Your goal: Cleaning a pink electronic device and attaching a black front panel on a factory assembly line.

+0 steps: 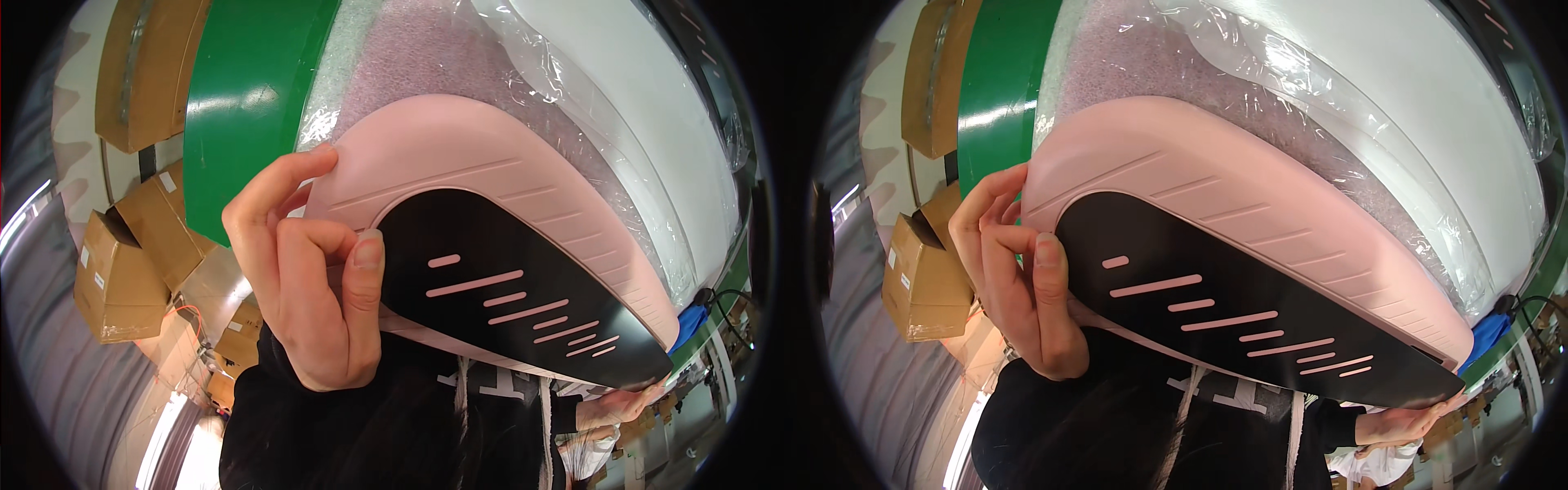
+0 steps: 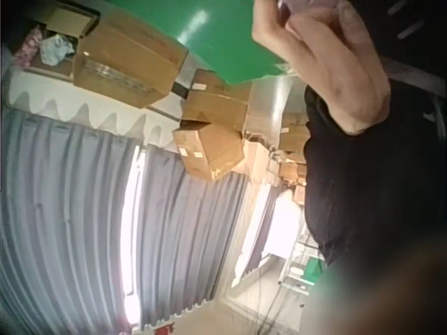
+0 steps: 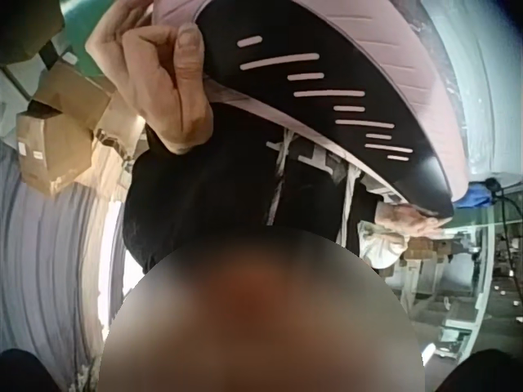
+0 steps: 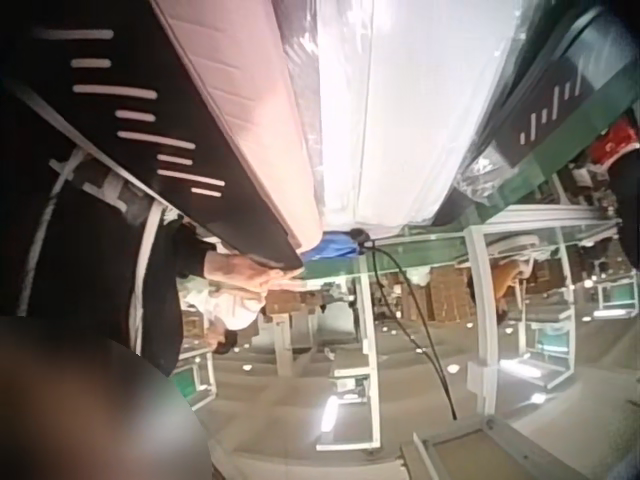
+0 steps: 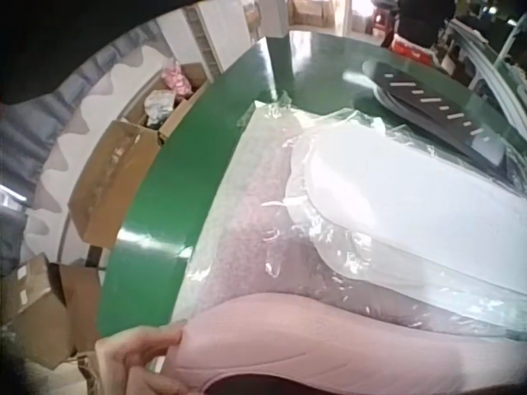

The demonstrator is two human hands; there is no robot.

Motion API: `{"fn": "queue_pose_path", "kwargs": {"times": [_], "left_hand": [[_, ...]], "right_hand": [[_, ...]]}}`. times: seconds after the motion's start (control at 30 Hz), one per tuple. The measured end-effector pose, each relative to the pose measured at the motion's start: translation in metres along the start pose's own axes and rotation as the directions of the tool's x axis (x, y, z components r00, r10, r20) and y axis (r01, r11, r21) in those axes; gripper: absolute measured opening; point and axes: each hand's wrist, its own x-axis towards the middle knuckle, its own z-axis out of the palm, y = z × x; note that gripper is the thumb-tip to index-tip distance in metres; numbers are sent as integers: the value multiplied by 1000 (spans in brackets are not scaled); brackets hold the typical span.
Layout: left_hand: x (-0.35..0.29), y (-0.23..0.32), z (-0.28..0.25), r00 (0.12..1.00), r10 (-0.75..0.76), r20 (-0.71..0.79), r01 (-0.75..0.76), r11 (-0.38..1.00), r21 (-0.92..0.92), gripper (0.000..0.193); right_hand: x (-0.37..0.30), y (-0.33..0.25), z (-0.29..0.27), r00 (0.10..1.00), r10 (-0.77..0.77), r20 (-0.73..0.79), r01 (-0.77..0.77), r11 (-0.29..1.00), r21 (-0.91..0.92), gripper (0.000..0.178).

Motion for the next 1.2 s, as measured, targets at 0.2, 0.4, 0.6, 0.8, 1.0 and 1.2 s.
{"fn": "queue_pose_path", "kwargs": {"times": [0.2,0.4,0.6,0.8,1.0,1.2], "left_hand": [[-1,-1,-2,999,-26,32,25,1000,18,17],[0,0,-3,998,-16,64,12,998,54,19],[0,-3,-6,998,-21,64,17,998,67,19],[1,0,-3,997,-1,73,-3,998,63,19],[1,-3,-4,998,-10,63,7,999,45,19],[2,-1,-4,997,-16,74,12,999,46,19]], "right_hand": [[-4,-3,6,999,-5,-41,4,1000,-16,50],[-1,5,-3,999,-12,-48,11,1000,-6,48],[16,34,-45,895,268,356,-406,162,899,46],[1,14,-15,993,26,-117,-24,999,26,45],[15,35,-48,890,262,372,-421,162,893,44],[0,14,-15,995,27,-97,-23,999,46,45]]}}
